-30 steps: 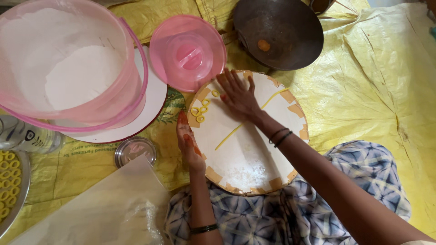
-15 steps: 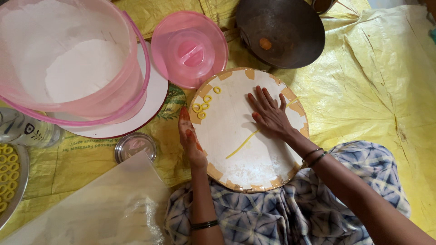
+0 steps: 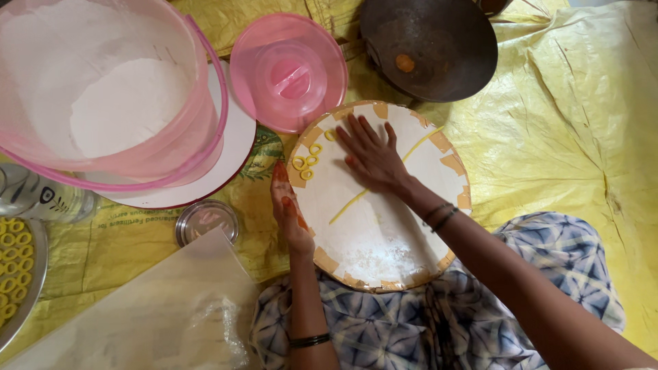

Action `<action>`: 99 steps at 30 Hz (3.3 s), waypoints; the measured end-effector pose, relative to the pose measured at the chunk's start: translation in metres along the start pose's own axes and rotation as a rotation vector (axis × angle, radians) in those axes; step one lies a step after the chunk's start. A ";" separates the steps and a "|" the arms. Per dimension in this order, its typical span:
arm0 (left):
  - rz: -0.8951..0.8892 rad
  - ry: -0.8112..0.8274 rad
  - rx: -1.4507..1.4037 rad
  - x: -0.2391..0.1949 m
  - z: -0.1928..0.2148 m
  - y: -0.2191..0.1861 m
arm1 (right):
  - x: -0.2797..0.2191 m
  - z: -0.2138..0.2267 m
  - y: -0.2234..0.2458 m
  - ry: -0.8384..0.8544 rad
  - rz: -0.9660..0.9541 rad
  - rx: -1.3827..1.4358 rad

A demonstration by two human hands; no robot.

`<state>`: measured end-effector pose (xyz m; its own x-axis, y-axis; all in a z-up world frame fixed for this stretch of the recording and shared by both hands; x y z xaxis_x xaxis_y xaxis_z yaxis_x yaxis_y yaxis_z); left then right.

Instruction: The person rolls a yellow dough strip on a floured board, then pinches off small segments and forms them into rings. The finished rings are placed on a plastic sheet and in a metal bowl.

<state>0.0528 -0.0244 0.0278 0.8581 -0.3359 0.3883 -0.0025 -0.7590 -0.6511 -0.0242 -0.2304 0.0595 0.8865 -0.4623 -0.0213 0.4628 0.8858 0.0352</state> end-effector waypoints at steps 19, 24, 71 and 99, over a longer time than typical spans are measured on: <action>0.015 -0.007 -0.010 -0.002 0.005 0.006 | 0.027 -0.002 0.011 -0.026 -0.068 0.006; 0.024 -0.008 0.015 -0.003 0.006 0.004 | -0.006 -0.008 0.054 0.025 0.071 -0.067; 0.065 -0.017 -0.012 -0.001 0.003 0.001 | 0.043 0.010 -0.110 0.001 -0.225 -0.048; 0.044 -0.002 0.030 -0.001 0.003 0.001 | -0.007 0.003 -0.038 0.052 -0.064 -0.034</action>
<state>0.0536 -0.0230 0.0245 0.8587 -0.3670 0.3576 -0.0247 -0.7267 -0.6865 -0.0478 -0.2605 0.0616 0.8533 -0.5162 -0.0740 0.5175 0.8557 -0.0019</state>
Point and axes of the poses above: each hand's wrist, its own x-axis towards the middle knuckle, its own z-axis out of the back of the hand, y = z × x, the point moved 6 cm from there along x, towards the middle knuckle, and after that the axes turned 8 degrees about -z, right-handed, at the moved point
